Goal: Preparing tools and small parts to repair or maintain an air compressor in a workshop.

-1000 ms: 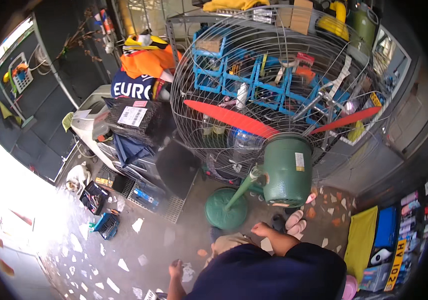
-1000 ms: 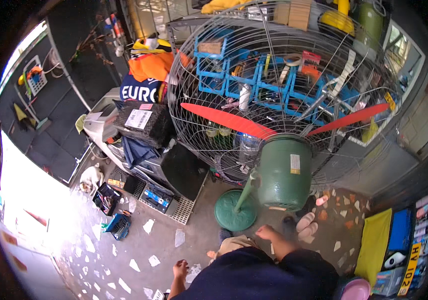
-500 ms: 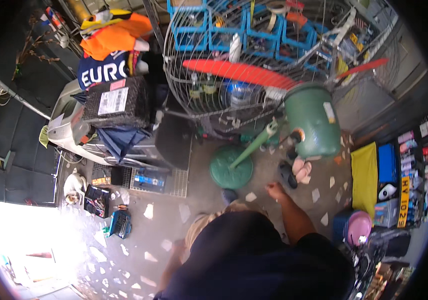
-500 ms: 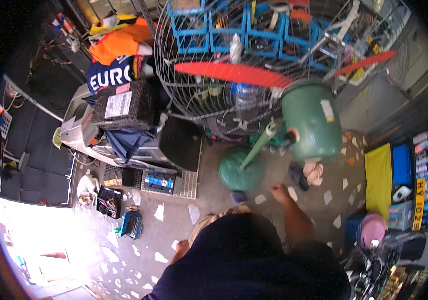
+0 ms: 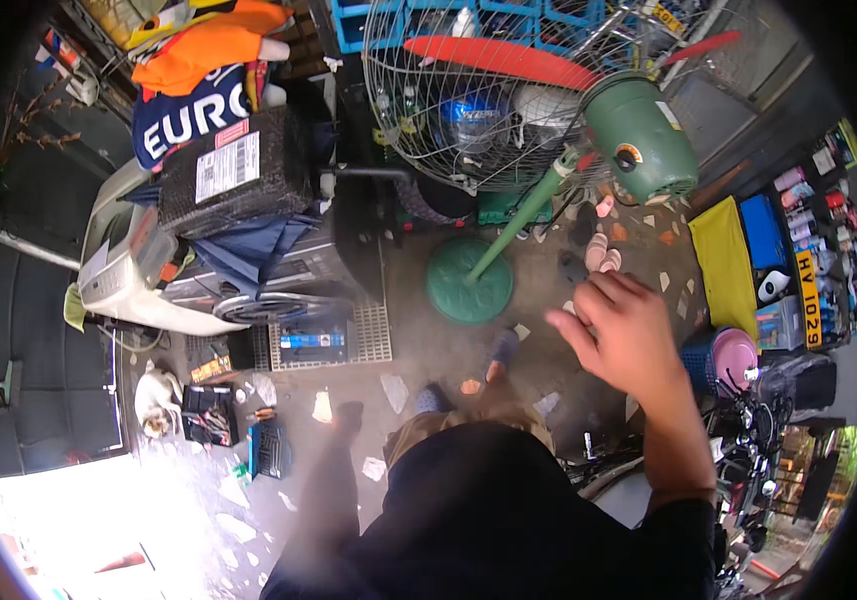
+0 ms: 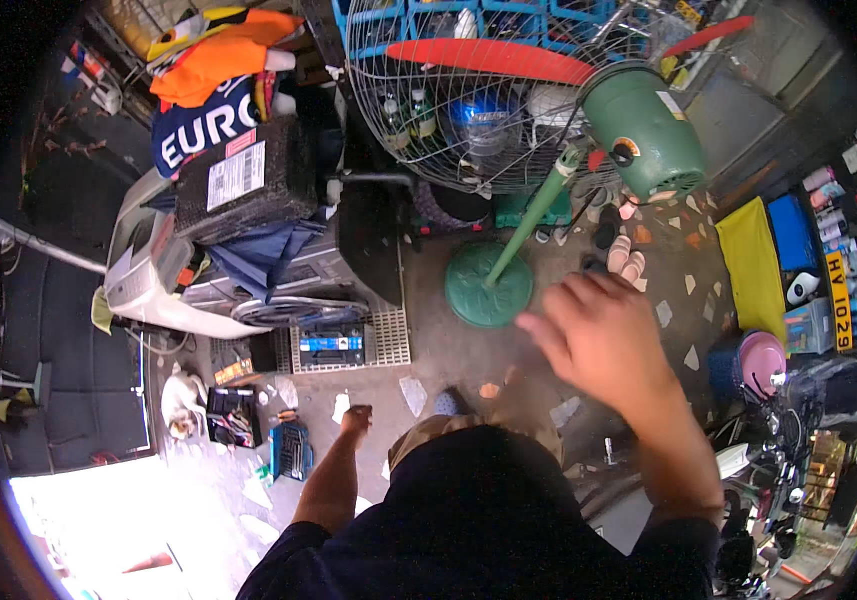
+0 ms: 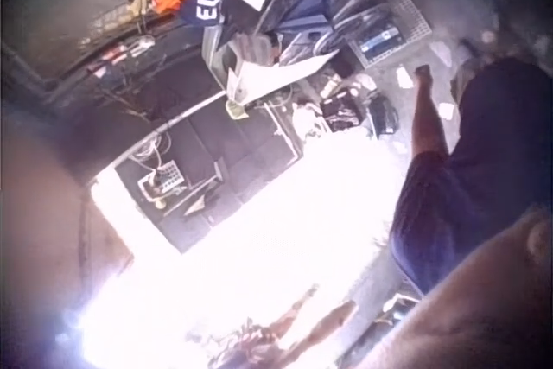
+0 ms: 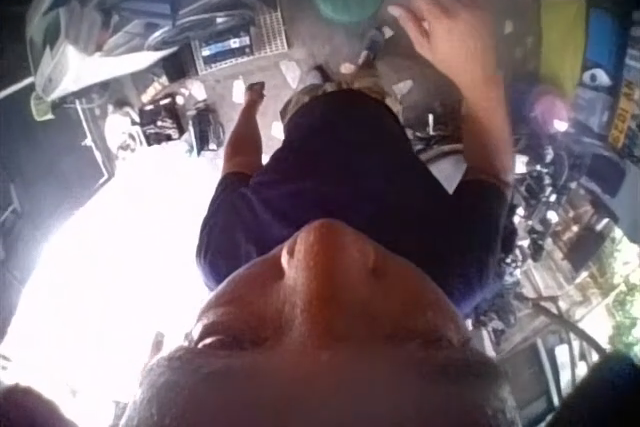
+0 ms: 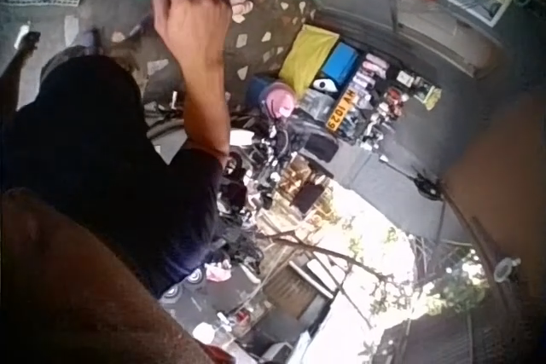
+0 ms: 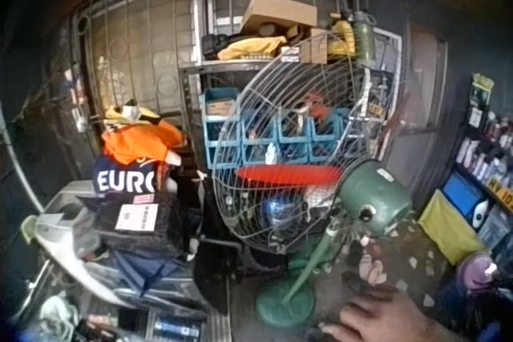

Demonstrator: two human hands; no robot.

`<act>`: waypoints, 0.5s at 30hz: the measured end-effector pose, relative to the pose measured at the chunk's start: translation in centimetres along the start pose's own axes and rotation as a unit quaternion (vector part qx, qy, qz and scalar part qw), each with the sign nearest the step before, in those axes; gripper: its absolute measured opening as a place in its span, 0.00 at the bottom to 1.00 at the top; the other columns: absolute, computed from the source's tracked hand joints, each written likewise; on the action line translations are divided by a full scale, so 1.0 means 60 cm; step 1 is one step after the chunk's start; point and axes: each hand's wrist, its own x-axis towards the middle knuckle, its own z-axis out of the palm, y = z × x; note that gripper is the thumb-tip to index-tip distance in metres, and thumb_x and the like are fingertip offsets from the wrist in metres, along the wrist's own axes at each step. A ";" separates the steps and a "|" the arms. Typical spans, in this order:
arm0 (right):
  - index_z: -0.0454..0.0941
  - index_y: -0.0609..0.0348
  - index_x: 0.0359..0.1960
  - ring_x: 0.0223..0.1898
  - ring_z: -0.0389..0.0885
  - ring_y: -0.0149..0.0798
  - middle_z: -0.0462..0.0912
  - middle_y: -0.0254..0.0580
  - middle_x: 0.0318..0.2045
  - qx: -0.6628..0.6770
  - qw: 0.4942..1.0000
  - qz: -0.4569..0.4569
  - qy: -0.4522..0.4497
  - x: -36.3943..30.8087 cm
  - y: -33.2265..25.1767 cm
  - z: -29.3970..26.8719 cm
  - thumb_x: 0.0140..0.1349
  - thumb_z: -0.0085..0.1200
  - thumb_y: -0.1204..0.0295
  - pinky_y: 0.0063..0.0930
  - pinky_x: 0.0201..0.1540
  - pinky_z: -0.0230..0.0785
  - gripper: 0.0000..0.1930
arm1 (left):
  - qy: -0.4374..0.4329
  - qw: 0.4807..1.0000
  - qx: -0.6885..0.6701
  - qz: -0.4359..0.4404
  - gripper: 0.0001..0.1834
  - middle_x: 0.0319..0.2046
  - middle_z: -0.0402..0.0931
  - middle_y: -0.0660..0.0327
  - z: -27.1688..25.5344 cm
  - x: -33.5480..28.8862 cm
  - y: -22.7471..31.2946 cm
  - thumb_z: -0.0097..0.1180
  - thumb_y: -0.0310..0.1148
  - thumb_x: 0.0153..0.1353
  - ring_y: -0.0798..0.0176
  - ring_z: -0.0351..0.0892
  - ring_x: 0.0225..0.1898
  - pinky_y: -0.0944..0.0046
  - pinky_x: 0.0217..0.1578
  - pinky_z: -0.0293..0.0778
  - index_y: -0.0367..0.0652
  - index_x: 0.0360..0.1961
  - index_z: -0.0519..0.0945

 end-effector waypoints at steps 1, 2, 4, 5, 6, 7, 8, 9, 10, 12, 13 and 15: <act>0.72 0.53 0.22 0.21 0.72 0.45 0.70 0.36 0.19 0.017 0.994 -0.082 0.076 0.028 -0.047 -0.050 0.56 0.62 0.62 0.38 0.25 0.67 0.13 | 0.028 1.000 -0.003 0.003 0.13 0.27 0.79 0.62 -0.043 0.001 -0.077 0.57 0.40 0.63 0.65 0.78 0.27 0.65 0.28 0.75 0.41 0.40 0.82; 0.71 0.52 0.21 0.20 0.70 0.41 0.68 0.34 0.20 0.020 0.986 -0.137 0.097 0.038 -0.081 -0.095 0.54 0.63 0.64 0.35 0.25 0.66 0.13 | -0.002 0.978 0.180 0.103 0.14 0.29 0.81 0.61 -0.045 0.012 -0.113 0.63 0.42 0.61 0.64 0.79 0.28 0.64 0.31 0.76 0.44 0.40 0.83; 0.68 0.53 0.21 0.24 0.68 0.43 0.64 0.35 0.21 -0.004 0.980 -0.185 0.074 0.018 -0.135 -0.140 0.40 0.72 0.63 0.39 0.30 0.67 0.20 | -0.029 0.977 0.206 -0.053 0.17 0.43 0.83 0.56 0.055 -0.030 -0.048 0.57 0.45 0.63 0.53 0.81 0.49 0.53 0.51 0.74 0.44 0.43 0.84; 0.68 0.53 0.23 0.24 0.68 0.42 0.64 0.34 0.21 0.006 0.973 -0.195 0.123 0.022 -0.164 -0.156 0.39 0.71 0.64 0.41 0.28 0.67 0.20 | -0.062 0.975 0.210 -0.029 0.18 0.44 0.83 0.56 0.065 -0.040 -0.035 0.59 0.46 0.61 0.52 0.81 0.50 0.54 0.51 0.74 0.44 0.44 0.84; 0.68 0.55 0.23 0.24 0.69 0.42 0.65 0.36 0.22 -0.027 0.979 -0.152 0.132 0.006 -0.217 -0.202 0.40 0.71 0.67 0.43 0.29 0.68 0.18 | -0.116 0.968 0.223 0.013 0.20 0.46 0.83 0.55 0.087 -0.035 -0.017 0.61 0.47 0.59 0.52 0.81 0.50 0.56 0.52 0.74 0.45 0.46 0.84; 0.69 0.56 0.23 0.25 0.69 0.42 0.65 0.38 0.22 -0.035 0.982 -0.124 0.141 -0.001 -0.246 -0.221 0.42 0.70 0.70 0.44 0.29 0.68 0.17 | -0.136 0.966 0.220 0.006 0.20 0.44 0.84 0.54 0.095 -0.041 -0.007 0.62 0.46 0.58 0.54 0.81 0.49 0.56 0.51 0.75 0.44 0.45 0.84; 0.69 0.56 0.23 0.25 0.69 0.42 0.65 0.38 0.22 -0.036 0.981 -0.120 0.145 -0.002 -0.243 -0.238 0.42 0.70 0.70 0.44 0.29 0.68 0.17 | -0.157 0.964 0.216 -0.003 0.20 0.42 0.84 0.54 0.101 -0.049 0.000 0.63 0.44 0.58 0.55 0.81 0.49 0.56 0.50 0.75 0.42 0.45 0.83; 0.70 0.57 0.24 0.27 0.74 0.39 0.68 0.37 0.21 -0.086 0.964 -0.212 0.133 -0.001 -0.227 -0.256 0.51 0.66 0.67 0.40 0.29 0.73 0.15 | -0.182 0.976 0.114 -0.029 0.18 0.41 0.84 0.52 0.107 -0.051 0.009 0.65 0.41 0.56 0.58 0.82 0.46 0.59 0.49 0.76 0.41 0.43 0.84; 0.71 0.58 0.26 0.29 0.79 0.37 0.70 0.36 0.21 -0.134 0.937 -0.301 0.117 -0.001 -0.218 -0.266 0.61 0.63 0.64 0.37 0.28 0.77 0.15 | -0.183 0.976 0.116 -0.026 0.18 0.41 0.84 0.52 0.110 -0.045 0.022 0.65 0.41 0.56 0.58 0.82 0.46 0.59 0.49 0.76 0.41 0.43 0.84; 0.64 0.57 0.22 0.30 0.78 0.34 0.61 0.32 0.19 -0.193 0.895 -0.257 0.309 -0.006 -0.218 -0.235 0.58 0.65 0.65 0.32 0.25 0.76 0.20 | -0.186 0.972 0.141 0.033 0.16 0.40 0.84 0.53 0.118 -0.037 0.037 0.65 0.38 0.56 0.59 0.83 0.44 0.61 0.47 0.77 0.41 0.42 0.83; 0.68 0.55 0.25 0.30 0.79 0.36 0.67 0.33 0.21 -0.200 0.920 -0.251 0.223 -0.018 -0.211 -0.266 0.60 0.63 0.64 0.35 0.27 0.76 0.16 | -0.181 0.965 0.176 0.064 0.16 0.41 0.84 0.53 0.132 -0.038 0.064 0.64 0.39 0.57 0.57 0.82 0.43 0.60 0.46 0.77 0.41 0.43 0.83; 0.72 0.54 0.27 0.30 0.80 0.38 0.72 0.33 0.23 -0.166 0.937 -0.266 0.153 -0.029 -0.169 -0.278 0.62 0.60 0.63 0.37 0.29 0.77 0.12 | -0.142 0.963 0.218 0.070 0.18 0.42 0.83 0.52 0.083 -0.036 0.046 0.62 0.41 0.58 0.55 0.82 0.44 0.57 0.46 0.76 0.41 0.44 0.83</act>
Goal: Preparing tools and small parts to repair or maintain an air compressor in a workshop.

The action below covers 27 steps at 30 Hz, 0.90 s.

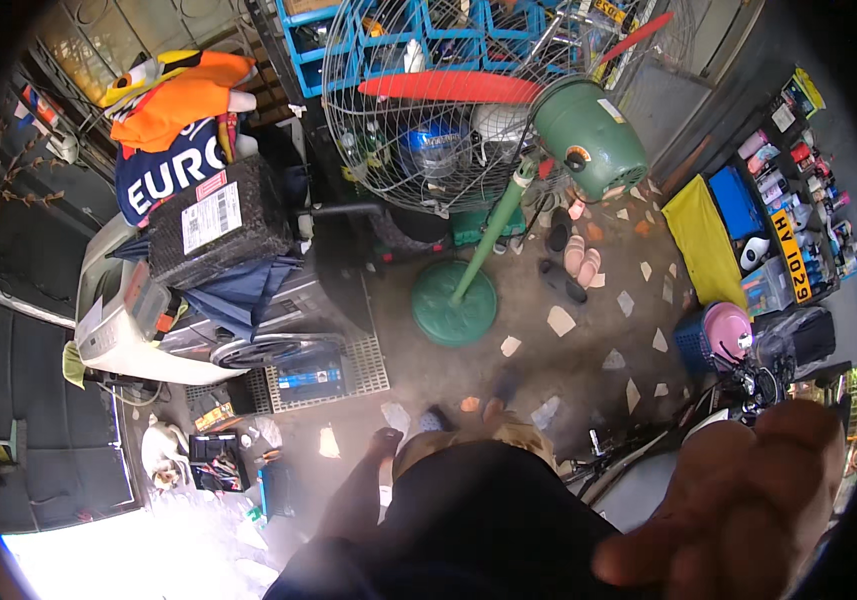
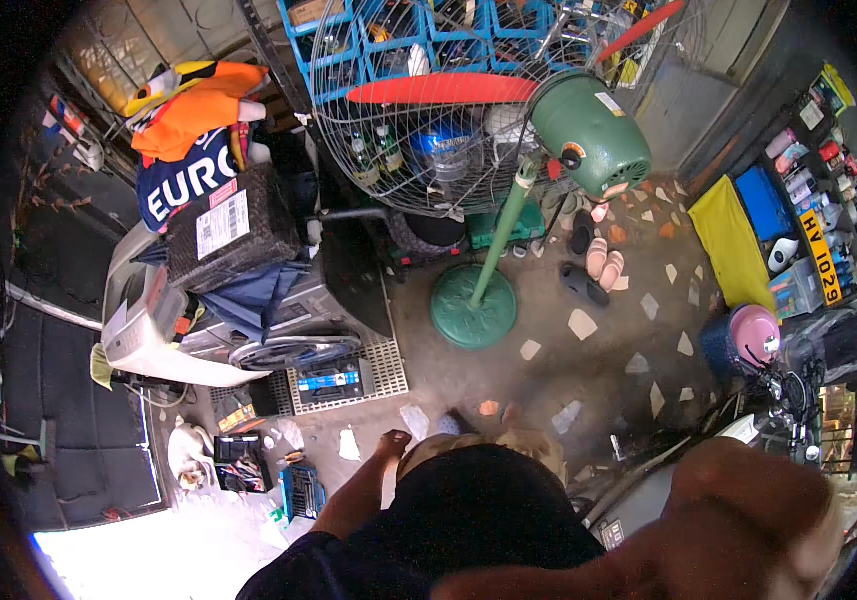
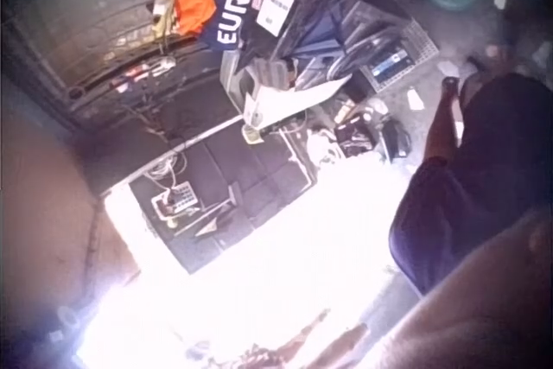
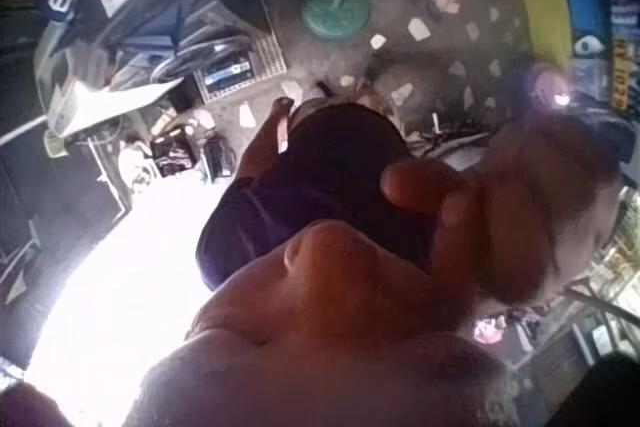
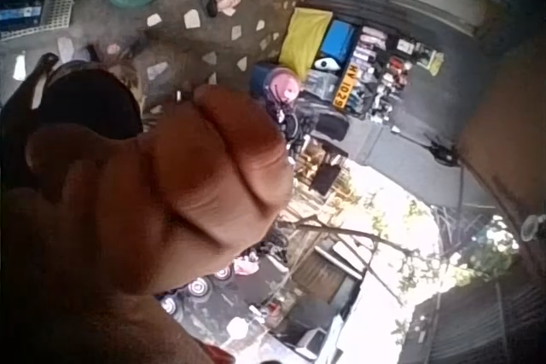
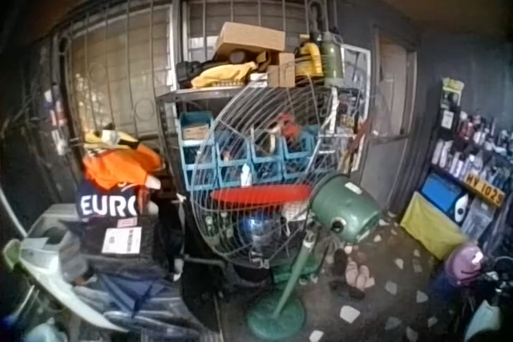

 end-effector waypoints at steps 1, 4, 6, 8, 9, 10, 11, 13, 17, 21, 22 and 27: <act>0.72 0.57 0.28 0.29 0.78 0.38 0.72 0.37 0.23 0.038 0.998 0.045 0.019 -0.019 0.016 -0.003 0.57 0.62 0.67 0.38 0.30 0.75 0.11 | 0.007 1.000 0.013 0.003 0.19 0.42 0.83 0.52 -0.016 0.020 -0.028 0.61 0.43 0.59 0.54 0.81 0.45 0.56 0.47 0.75 0.41 0.45 0.83; 0.71 0.65 0.30 0.27 0.69 0.38 0.70 0.47 0.24 0.113 0.973 0.196 0.050 -0.089 0.053 0.008 0.44 0.66 0.76 0.40 0.35 0.67 0.15 | 0.038 0.995 -0.076 -0.054 0.21 0.43 0.83 0.51 -0.025 0.050 -0.014 0.61 0.48 0.58 0.52 0.81 0.47 0.54 0.48 0.75 0.44 0.46 0.83; 0.78 0.59 0.33 0.19 0.69 0.33 0.76 0.40 0.22 0.129 0.899 0.364 0.207 -0.111 0.081 0.125 0.46 0.71 0.67 0.23 0.24 0.60 0.16 | 0.058 0.991 -0.049 -0.108 0.22 0.43 0.83 0.51 -0.056 0.029 -0.029 0.61 0.50 0.58 0.51 0.81 0.48 0.55 0.49 0.75 0.46 0.46 0.83; 0.78 0.59 0.34 0.18 0.69 0.33 0.76 0.40 0.23 0.135 0.914 0.367 0.108 -0.143 0.138 0.167 0.47 0.70 0.71 0.26 0.23 0.59 0.15 | 0.081 0.987 -0.012 -0.141 0.21 0.44 0.83 0.52 -0.083 0.019 -0.036 0.60 0.50 0.59 0.52 0.81 0.48 0.56 0.49 0.74 0.47 0.46 0.83; 0.78 0.59 0.34 0.18 0.69 0.33 0.76 0.40 0.23 0.134 0.915 0.362 0.118 -0.156 0.162 0.188 0.47 0.70 0.71 0.26 0.23 0.59 0.15 | 0.100 0.984 -0.001 -0.149 0.19 0.44 0.83 0.52 -0.093 0.018 -0.048 0.58 0.49 0.60 0.53 0.81 0.48 0.56 0.49 0.74 0.48 0.45 0.84; 0.78 0.60 0.33 0.19 0.69 0.33 0.75 0.39 0.23 0.141 0.899 0.393 0.132 -0.173 0.184 0.214 0.47 0.70 0.71 0.25 0.24 0.59 0.14 | 0.104 0.987 0.032 -0.118 0.16 0.42 0.83 0.54 -0.104 0.014 -0.055 0.57 0.47 0.62 0.55 0.82 0.45 0.58 0.47 0.75 0.47 0.42 0.84; 0.78 0.61 0.33 0.19 0.69 0.33 0.75 0.38 0.23 0.154 0.882 0.421 0.146 -0.189 0.207 0.237 0.48 0.70 0.71 0.25 0.24 0.58 0.14 | 0.111 0.988 0.064 -0.091 0.14 0.39 0.83 0.56 -0.112 0.014 -0.051 0.55 0.44 0.63 0.57 0.82 0.43 0.59 0.45 0.75 0.46 0.40 0.84; 0.78 0.62 0.38 0.29 0.75 0.39 0.76 0.43 0.30 0.153 0.874 0.451 0.097 -0.223 0.248 0.265 0.49 0.69 0.67 0.29 0.32 0.65 0.18 | 0.109 0.985 0.040 -0.131 0.12 0.35 0.83 0.59 -0.118 0.014 0.001 0.54 0.42 0.64 0.59 0.82 0.39 0.62 0.41 0.76 0.46 0.36 0.83; 0.70 0.59 0.56 0.58 0.68 0.58 0.71 0.52 0.52 0.110 0.883 0.429 0.155 -0.262 0.330 0.385 0.43 0.72 0.51 0.50 0.58 0.64 0.41 | 0.169 0.932 -0.232 -0.221 0.07 0.23 0.78 0.65 -0.118 0.014 0.090 0.58 0.33 0.62 0.67 0.76 0.20 0.64 0.20 0.72 0.42 0.30 0.82; 0.70 0.54 0.57 0.61 0.65 0.60 0.68 0.55 0.57 0.110 0.898 0.397 0.156 -0.290 0.361 0.459 0.44 0.69 0.44 0.56 0.60 0.62 0.42 | 0.088 0.977 -0.103 -0.165 0.16 0.33 0.84 0.57 -0.109 0.066 0.169 0.65 0.43 0.58 0.65 0.83 0.29 0.63 0.30 0.78 0.44 0.43 0.84; 0.70 0.53 0.57 0.61 0.65 0.59 0.67 0.55 0.58 0.089 0.908 0.383 0.141 -0.297 0.361 0.470 0.44 0.68 0.41 0.57 0.60 0.61 0.42 | 0.073 0.993 0.085 0.027 0.16 0.34 0.83 0.58 -0.113 0.085 0.176 0.62 0.43 0.61 0.64 0.83 0.29 0.65 0.30 0.78 0.43 0.44 0.83; 0.69 0.51 0.56 0.60 0.65 0.58 0.67 0.52 0.59 0.069 0.901 0.400 0.152 -0.324 0.343 0.491 0.46 0.66 0.39 0.57 0.60 0.61 0.41 | 0.145 0.989 0.027 -0.016 0.15 0.30 0.82 0.61 -0.118 0.209 0.297 0.63 0.42 0.62 0.67 0.78 0.26 0.61 0.29 0.75 0.40 0.40 0.82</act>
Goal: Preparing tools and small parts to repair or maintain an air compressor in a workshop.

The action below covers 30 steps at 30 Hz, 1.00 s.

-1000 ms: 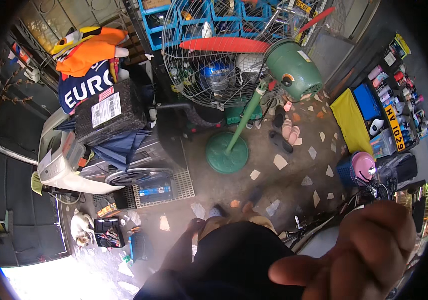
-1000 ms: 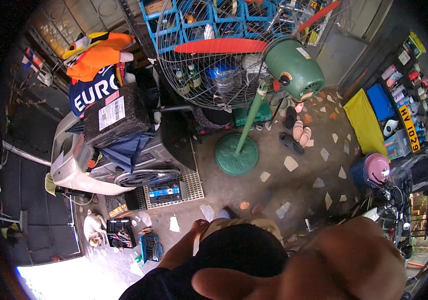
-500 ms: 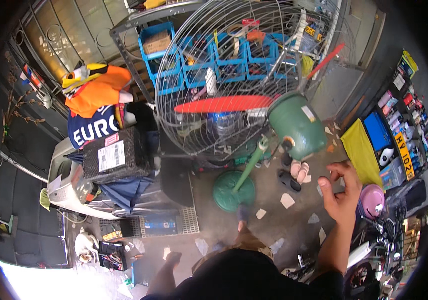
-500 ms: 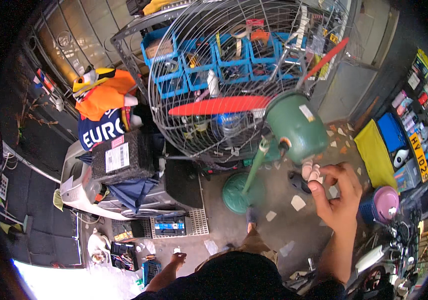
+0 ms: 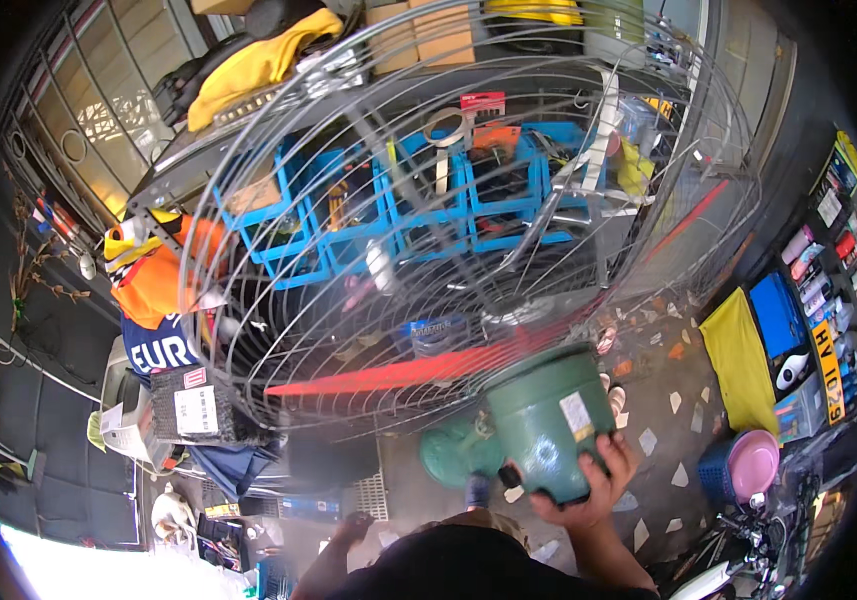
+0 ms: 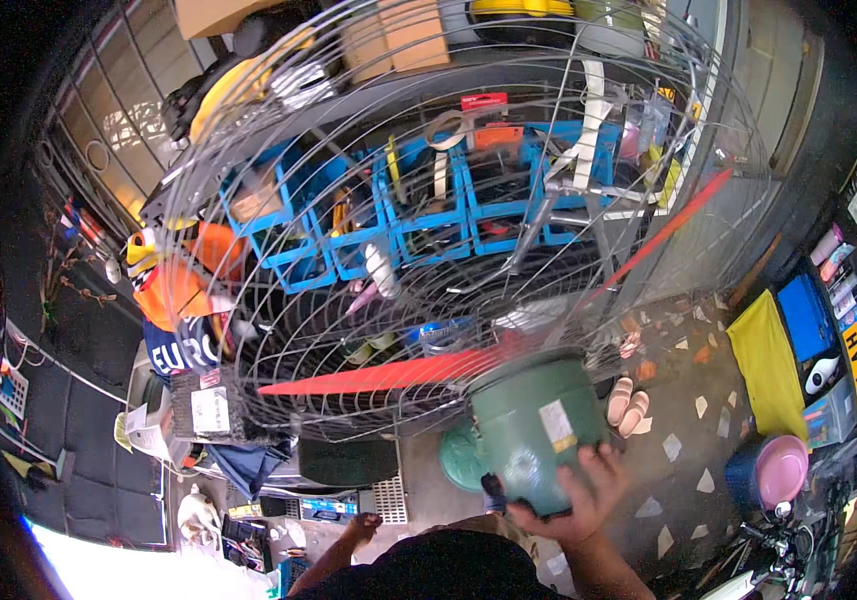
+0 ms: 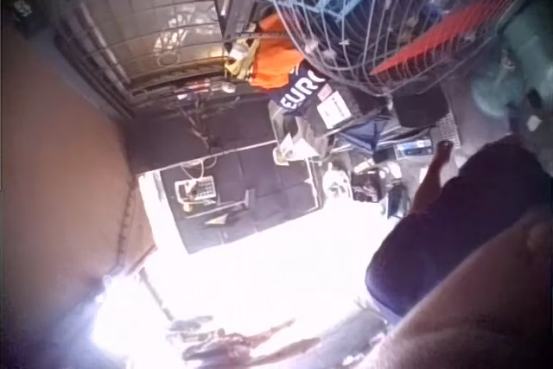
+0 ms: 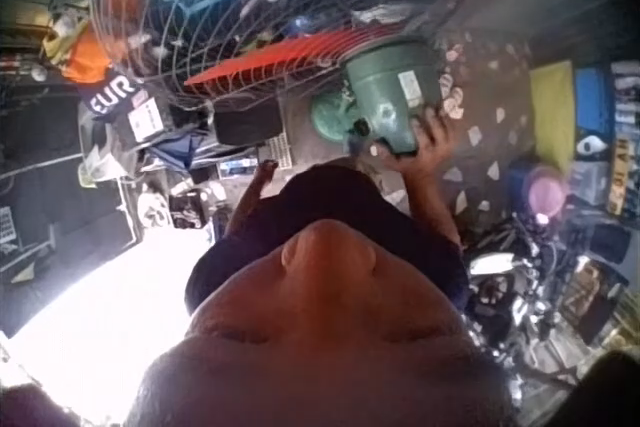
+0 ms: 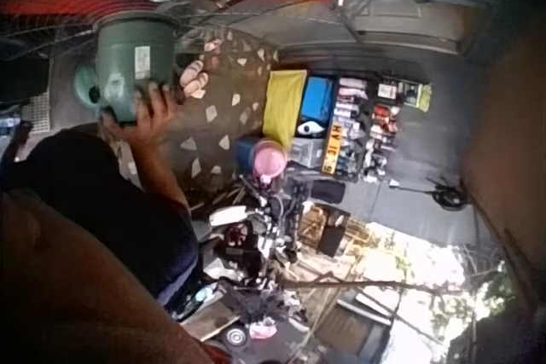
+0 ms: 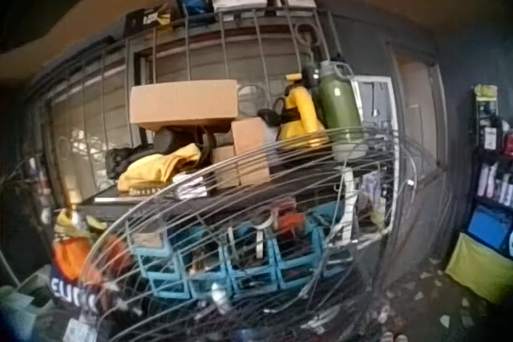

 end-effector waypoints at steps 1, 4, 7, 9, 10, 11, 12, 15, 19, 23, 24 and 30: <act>0.68 0.50 0.56 0.59 0.66 0.57 0.67 0.51 0.59 0.000 1.000 -0.008 0.013 0.000 -0.002 0.000 0.47 0.65 0.39 0.56 0.60 0.61 0.40 | 0.030 0.998 0.036 0.051 0.16 0.31 0.83 0.60 -0.006 0.022 0.025 0.62 0.43 0.62 0.66 0.79 0.29 0.61 0.31 0.75 0.39 0.39 0.82; 0.67 0.49 0.57 0.57 0.66 0.56 0.67 0.49 0.59 0.016 1.000 -0.005 0.004 0.005 -0.001 -0.001 0.48 0.66 0.41 0.55 0.57 0.62 0.40 | 0.003 0.983 0.092 0.157 0.18 0.37 0.83 0.56 -0.033 0.066 0.116 0.64 0.48 0.59 0.57 0.81 0.41 0.55 0.43 0.76 0.44 0.39 0.83; 0.66 0.48 0.58 0.57 0.64 0.53 0.66 0.47 0.58 0.028 0.999 0.002 -0.020 0.005 -0.005 -0.001 0.45 0.69 0.43 0.51 0.56 0.64 0.42 | 0.026 0.997 0.049 0.056 0.15 0.38 0.84 0.53 -0.036 0.074 0.158 0.60 0.41 0.63 0.59 0.82 0.40 0.59 0.40 0.76 0.39 0.41 0.82; 0.66 0.48 0.58 0.58 0.63 0.53 0.65 0.47 0.58 0.032 0.999 0.014 -0.019 0.008 0.001 -0.007 0.44 0.70 0.43 0.50 0.57 0.64 0.42 | 0.020 0.998 0.049 0.031 0.15 0.37 0.84 0.53 -0.034 0.090 0.165 0.59 0.42 0.63 0.58 0.83 0.40 0.58 0.40 0.76 0.40 0.41 0.83; 0.66 0.47 0.58 0.58 0.63 0.52 0.65 0.46 0.59 0.032 0.999 0.010 -0.023 0.009 0.001 -0.008 0.42 0.72 0.44 0.50 0.57 0.63 0.43 | 0.009 0.997 0.071 0.003 0.15 0.37 0.85 0.53 -0.034 0.095 0.172 0.59 0.42 0.64 0.58 0.83 0.40 0.58 0.40 0.77 0.41 0.41 0.84; 0.67 0.46 0.57 0.58 0.62 0.52 0.65 0.45 0.59 0.032 0.999 0.007 -0.027 0.009 0.001 -0.009 0.40 0.73 0.44 0.49 0.58 0.63 0.44 | 0.007 0.997 0.072 0.000 0.15 0.37 0.85 0.53 -0.034 0.095 0.177 0.59 0.42 0.64 0.58 0.83 0.40 0.58 0.40 0.77 0.41 0.41 0.84; 0.67 0.46 0.57 0.58 0.62 0.52 0.65 0.45 0.59 0.031 0.999 0.010 -0.029 0.009 0.000 -0.010 0.40 0.73 0.44 0.49 0.58 0.63 0.44 | -0.012 0.996 0.086 -0.002 0.15 0.36 0.85 0.53 -0.035 0.097 0.181 0.59 0.42 0.64 0.59 0.83 0.39 0.58 0.40 0.77 0.41 0.41 0.84; 0.68 0.45 0.57 0.59 0.62 0.51 0.65 0.44 0.60 0.026 0.998 0.015 -0.047 0.006 -0.002 -0.012 0.37 0.74 0.43 0.48 0.58 0.63 0.45 | -0.048 0.991 0.123 0.003 0.15 0.37 0.85 0.53 -0.036 0.093 0.181 0.59 0.43 0.64 0.60 0.83 0.39 0.59 0.40 0.77 0.43 0.41 0.84; 0.66 0.48 0.61 0.65 0.58 0.52 0.64 0.43 0.62 0.018 0.998 0.009 -0.052 0.005 -0.006 -0.015 0.44 0.69 0.43 0.50 0.65 0.55 0.44 | -0.078 0.995 0.060 -0.032 0.17 0.36 0.85 0.57 -0.032 0.084 0.157 0.61 0.45 0.63 0.63 0.82 0.38 0.61 0.42 0.75 0.43 0.43 0.83; 0.66 0.48 0.60 0.65 0.58 0.52 0.65 0.44 0.62 0.030 0.999 0.007 -0.041 0.004 -0.010 -0.014 0.43 0.69 0.44 0.49 0.66 0.54 0.44 | -0.078 0.992 0.100 0.004 0.18 0.32 0.84 0.59 -0.041 0.075 0.150 0.60 0.46 0.63 0.66 0.80 0.32 0.62 0.35 0.75 0.41 0.43 0.82; 0.66 0.48 0.60 0.65 0.58 0.52 0.65 0.44 0.62 0.029 0.999 0.009 -0.044 0.003 -0.010 -0.014 0.43 0.69 0.44 0.49 0.66 0.54 0.44 | -0.074 0.985 0.140 0.062 0.18 0.31 0.84 0.59 -0.046 0.076 0.148 0.60 0.46 0.64 0.66 0.79 0.30 0.62 0.33 0.75 0.41 0.43 0.82; 0.66 0.49 0.60 0.66 0.57 0.52 0.63 0.45 0.63 0.029 0.997 0.022 -0.069 0.008 -0.014 -0.018 0.45 0.69 0.45 0.49 0.67 0.53 0.43 | -0.067 0.992 0.091 0.059 0.18 0.24 0.80 0.60 -0.046 0.082 0.145 0.61 0.45 0.62 0.66 0.77 0.23 0.62 0.25 0.72 0.40 0.41 0.81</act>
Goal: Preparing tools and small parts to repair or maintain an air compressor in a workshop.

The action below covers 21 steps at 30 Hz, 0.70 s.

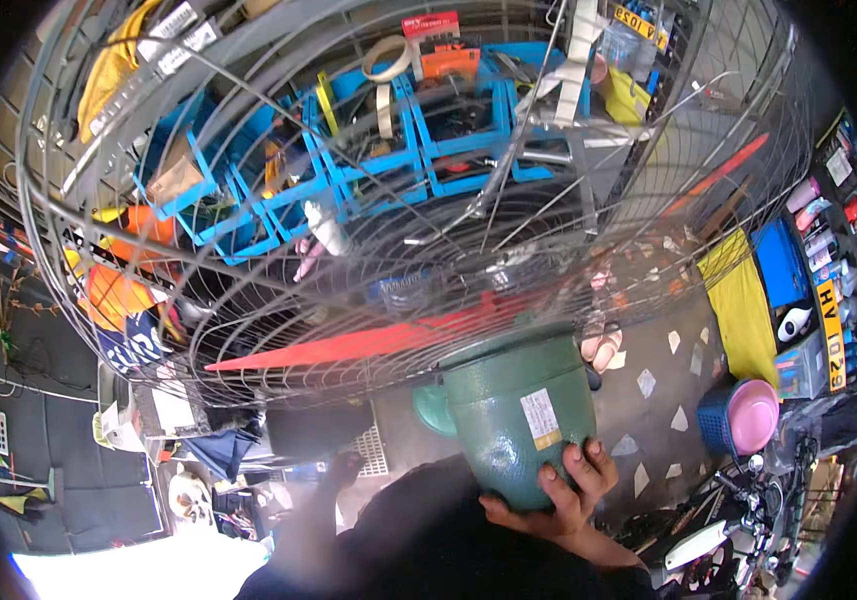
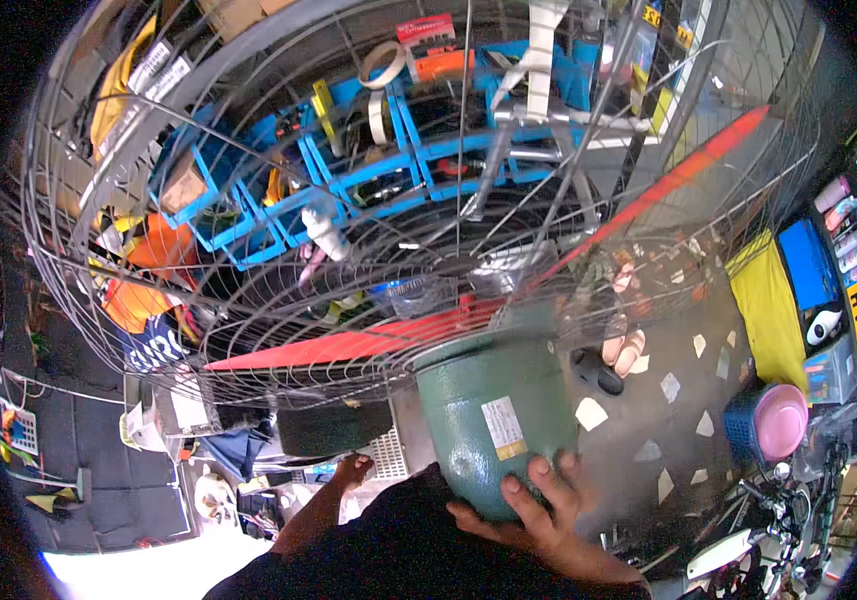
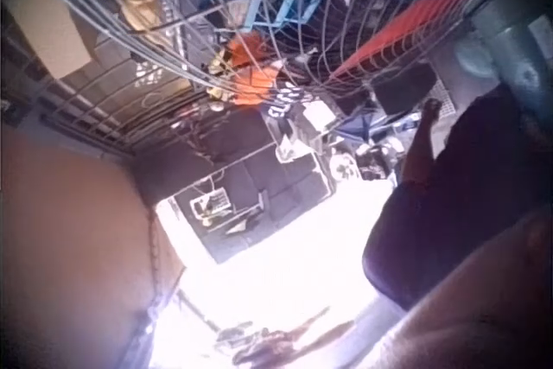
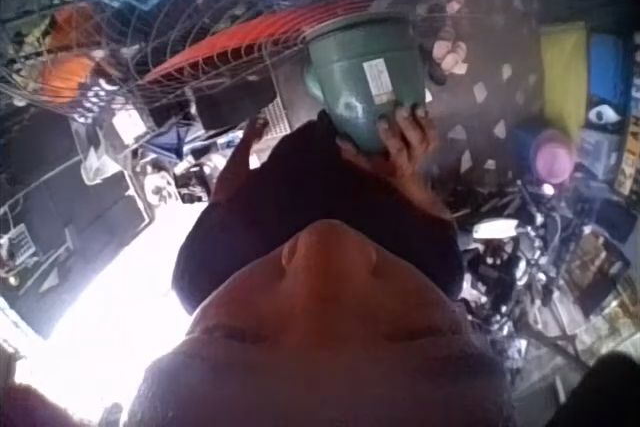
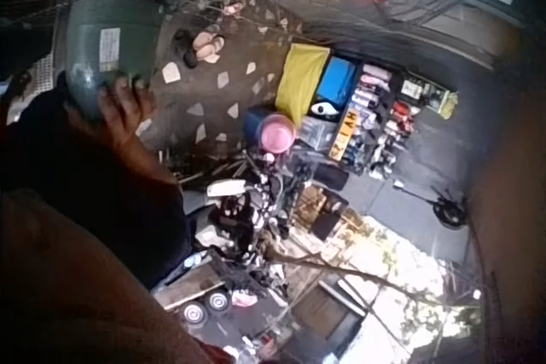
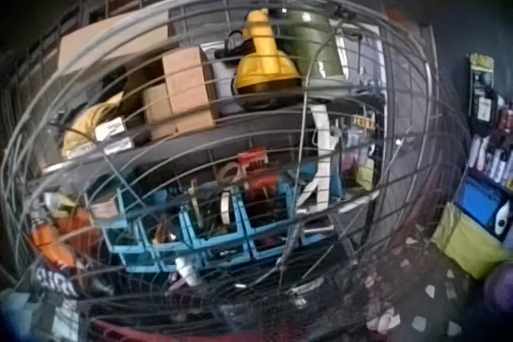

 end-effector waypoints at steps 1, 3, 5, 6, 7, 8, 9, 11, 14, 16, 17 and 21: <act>0.65 0.49 0.60 0.66 0.56 0.52 0.63 0.45 0.64 -0.003 1.000 -0.008 0.000 0.004 -0.001 -0.002 0.45 0.69 0.45 0.49 0.67 0.53 0.43 | 0.009 1.000 0.016 0.005 0.18 0.24 0.80 0.61 0.001 -0.003 -0.016 0.61 0.44 0.62 0.67 0.77 0.23 0.62 0.25 0.72 0.39 0.41 0.81; 0.64 0.50 0.60 0.66 0.57 0.52 0.62 0.47 0.64 -0.009 1.000 -0.023 -0.007 0.015 -0.003 -0.008 0.47 0.68 0.45 0.49 0.67 0.53 0.42 | 0.024 0.999 0.025 0.012 0.18 0.24 0.79 0.61 0.006 0.000 -0.045 0.62 0.44 0.62 0.67 0.76 0.24 0.63 0.25 0.73 0.39 0.42 0.81; 0.64 0.51 0.60 0.66 0.58 0.52 0.62 0.48 0.63 -0.014 0.999 -0.026 -0.017 0.013 0.003 -0.007 0.48 0.67 0.45 0.49 0.66 0.54 0.42 | 0.037 0.999 0.001 -0.017 0.19 0.26 0.80 0.61 0.008 -0.003 -0.039 0.62 0.44 0.62 0.67 0.76 0.25 0.63 0.26 0.73 0.38 0.44 0.80; 0.63 0.51 0.60 0.65 0.59 0.53 0.62 0.48 0.63 -0.023 0.999 -0.035 -0.018 0.014 0.005 -0.006 0.48 0.67 0.45 0.50 0.66 0.55 0.41 | 0.036 0.999 -0.033 -0.006 0.19 0.29 0.80 0.59 0.008 0.000 -0.035 0.61 0.44 0.63 0.66 0.77 0.26 0.64 0.27 0.74 0.37 0.44 0.80; 0.64 0.52 0.59 0.65 0.60 0.53 0.64 0.49 0.63 -0.036 0.998 -0.030 -0.029 0.014 0.003 -0.009 0.50 0.65 0.44 0.50 0.66 0.56 0.40 | 0.043 0.999 -0.023 0.009 0.19 0.30 0.81 0.59 0.009 -0.006 -0.035 0.61 0.44 0.63 0.66 0.77 0.26 0.64 0.28 0.74 0.37 0.44 0.80; 0.64 0.52 0.59 0.65 0.60 0.53 0.64 0.49 0.63 -0.035 0.999 -0.024 -0.031 0.013 0.000 -0.006 0.50 0.65 0.44 0.50 0.66 0.56 0.40 | 0.050 0.998 -0.013 0.025 0.19 0.32 0.81 0.58 0.008 -0.017 -0.036 0.61 0.44 0.63 0.66 0.77 0.27 0.64 0.28 0.75 0.37 0.44 0.80; 0.65 0.50 0.60 0.66 0.58 0.53 0.63 0.49 0.63 -0.032 0.999 -0.012 -0.021 0.011 0.000 -0.005 0.46 0.69 0.45 0.47 0.66 0.56 0.43 | 0.046 0.999 -0.010 0.025 0.19 0.32 0.81 0.58 0.011 -0.023 -0.032 0.61 0.44 0.63 0.66 0.77 0.27 0.64 0.28 0.75 0.37 0.44 0.80; 0.66 0.48 0.59 0.68 0.56 0.53 0.63 0.47 0.64 -0.035 0.999 0.007 0.011 0.009 -0.003 0.002 0.43 0.72 0.44 0.45 0.67 0.56 0.44 | 0.015 0.999 -0.040 -0.003 0.19 0.32 0.82 0.58 0.012 -0.033 -0.026 0.61 0.43 0.63 0.67 0.77 0.27 0.64 0.30 0.75 0.36 0.43 0.81; 0.68 0.53 0.59 0.63 0.63 0.55 0.68 0.51 0.61 -0.049 0.998 -0.008 0.038 0.010 -0.012 0.006 0.53 0.61 0.42 0.48 0.65 0.57 0.38 | 0.036 0.999 -0.026 0.007 0.18 0.32 0.82 0.58 0.012 -0.066 -0.087 0.62 0.41 0.63 0.67 0.77 0.27 0.64 0.31 0.75 0.36 0.43 0.81; 0.68 0.53 0.59 0.62 0.64 0.56 0.68 0.52 0.61 -0.055 0.997 -0.017 0.044 0.006 -0.009 0.005 0.54 0.60 0.41 0.49 0.64 0.59 0.38 | 0.001 0.998 -0.057 -0.041 0.18 0.30 0.82 0.58 0.013 -0.075 -0.079 0.62 0.41 0.63 0.67 0.78 0.27 0.63 0.31 0.75 0.36 0.45 0.80; 0.67 0.50 0.60 0.64 0.61 0.55 0.66 0.49 0.63 -0.051 0.998 -0.003 0.039 0.002 -0.008 0.005 0.49 0.64 0.42 0.48 0.65 0.58 0.40 | 0.007 0.998 -0.046 -0.032 0.19 0.30 0.82 0.58 0.013 -0.082 -0.076 0.62 0.42 0.63 0.66 0.78 0.27 0.63 0.31 0.75 0.36 0.45 0.80; 0.69 0.49 0.60 0.63 0.62 0.54 0.66 0.49 0.64 -0.047 0.996 0.000 0.079 0.005 -0.008 0.027 0.48 0.66 0.42 0.48 0.64 0.58 0.41 | 0.043 0.997 -0.059 -0.040 0.19 0.30 0.82 0.56 0.012 -0.114 -0.079 0.61 0.43 0.63 0.65 0.79 0.28 0.62 0.31 0.75 0.38 0.45 0.80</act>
